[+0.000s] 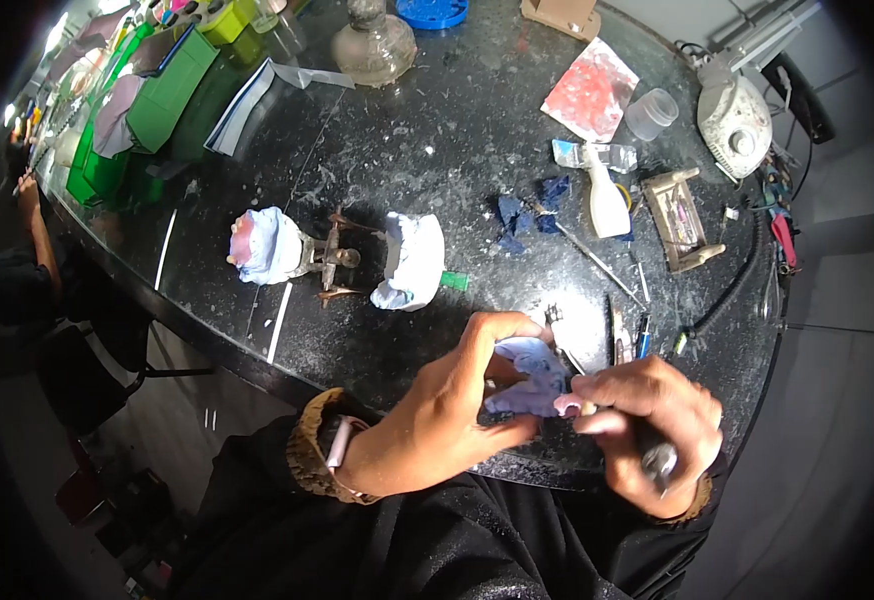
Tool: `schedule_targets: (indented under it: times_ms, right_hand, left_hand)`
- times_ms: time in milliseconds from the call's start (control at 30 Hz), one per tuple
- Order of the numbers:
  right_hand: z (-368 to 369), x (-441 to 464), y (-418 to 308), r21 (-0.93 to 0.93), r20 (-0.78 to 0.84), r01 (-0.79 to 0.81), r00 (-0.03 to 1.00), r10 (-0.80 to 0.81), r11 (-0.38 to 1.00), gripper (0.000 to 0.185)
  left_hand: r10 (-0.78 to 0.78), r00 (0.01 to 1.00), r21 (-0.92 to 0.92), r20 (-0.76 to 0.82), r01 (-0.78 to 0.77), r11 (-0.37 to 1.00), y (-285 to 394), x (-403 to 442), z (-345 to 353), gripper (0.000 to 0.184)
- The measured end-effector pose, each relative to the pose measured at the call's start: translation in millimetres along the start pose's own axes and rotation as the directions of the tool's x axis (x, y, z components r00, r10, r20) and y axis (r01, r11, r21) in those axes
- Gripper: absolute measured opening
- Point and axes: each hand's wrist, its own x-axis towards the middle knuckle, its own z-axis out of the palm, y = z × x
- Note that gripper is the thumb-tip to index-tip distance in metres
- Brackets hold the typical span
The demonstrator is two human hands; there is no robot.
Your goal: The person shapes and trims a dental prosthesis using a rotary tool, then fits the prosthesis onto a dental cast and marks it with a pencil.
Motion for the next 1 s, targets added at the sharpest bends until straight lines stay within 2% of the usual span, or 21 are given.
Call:
schedule_targets:
  times_ms: [33, 133, 167, 233, 300, 400, 433, 533, 567, 667, 800, 867, 967, 1000]
  right_hand:
    - [3.2, 0.3, -1.7, -0.08, -0.058, 0.073, 0.995, -0.078, 0.994, 0.022]
    - [9.1, -5.0, -2.1, -0.327, -0.128, 0.159, 0.969, -0.211, 0.932, 0.023]
    - [12.5, -8.0, -1.2, -0.396, -0.187, 0.111, 0.962, -0.199, 0.911, 0.018]
    - [7.7, -8.4, -1.3, -0.422, -0.144, 0.149, 0.963, -0.229, 0.894, 0.023]
    - [6.8, -8.2, -1.1, -0.452, -0.124, 0.193, 0.953, -0.276, 0.871, 0.027]
    - [5.4, -10.2, -1.8, -0.483, -0.109, 0.175, 0.96, -0.258, 0.858, 0.029]
    - [4.9, -9.2, -0.1, -0.47, -0.119, 0.179, 0.958, -0.262, 0.865, 0.031]
    - [5.3, -5.9, -0.1, -0.393, -0.14, 0.174, 0.959, -0.246, 0.903, 0.032]
    - [4.8, -6.8, -2.0, -0.361, -0.128, 0.165, 0.966, -0.224, 0.918, 0.033]
    - [7.1, -9.7, -1.3, -0.28, -0.138, 0.194, 0.961, -0.239, 0.94, 0.033]
    - [2.2, -11.5, -2.7, -0.2, -0.097, 0.216, 0.966, -0.239, 0.956, 0.034]
    - [1.7, -12.3, -1.7, -0.181, -0.098, 0.238, 0.961, -0.258, 0.954, 0.038]
    - [0.5, -7.0, -9.2, -0.095, -0.112, 0.163, 0.979, -0.173, 0.982, 0.047]
    - [-0.8, -6.2, -9.7, -0.058, -0.093, 0.153, 0.983, -0.158, 0.987, 0.049]
  left_hand:
    - [-0.088, 0.993, -0.099, 0.076, 0.096, 0.991, 2.8, 1.0, 3.3, 0.067]
    - [-0.013, 1.0, -0.245, 0.016, 0.016, 0.969, 4.4, 0.2, 19.0, 0.063]
    - [0.05, 0.998, -0.23, -0.03, -0.056, 0.972, 2.5, 0.4, 24.2, 0.064]
    - [0.175, 0.977, -0.186, -0.12, -0.195, 0.963, -4.5, 1.9, 32.2, 0.065]
    - [0.19, 0.976, -0.189, -0.108, -0.208, 0.96, -5.0, 3.0, 32.4, 0.066]
    - [0.203, 0.972, -0.204, -0.12, -0.225, 0.953, -3.3, 3.7, 33.5, 0.064]
    - [0.205, 0.97, -0.213, -0.129, -0.229, 0.95, -2.2, 3.7, 34.1, 0.063]
    - [0.34, 0.935, -0.011, -0.102, -0.342, 0.94, 7.0, 5.4, 24.5, 0.059]
    - [0.314, 0.948, -0.196, -0.05, -0.317, 0.928, 0.8, 3.0, 23.7, 0.063]
    - [0.324, 0.946, -0.291, 0.001, -0.31, 0.905, -0.2, 3.6, 19.0, 0.059]
    - [0.236, 0.965, -0.357, -0.117, -0.263, 0.896, 3.7, 3.9, 28.6, 0.041]
    - [0.255, 0.957, -0.408, -0.137, -0.289, 0.866, 2.6, 3.2, 31.0, 0.041]
    - [0.238, 0.962, -0.53, -0.132, -0.272, 0.803, 4.0, -1.9, 28.7, 0.043]
    - [0.275, 0.948, -0.499, -0.162, -0.319, 0.806, 1.7, -3.5, 29.7, 0.044]
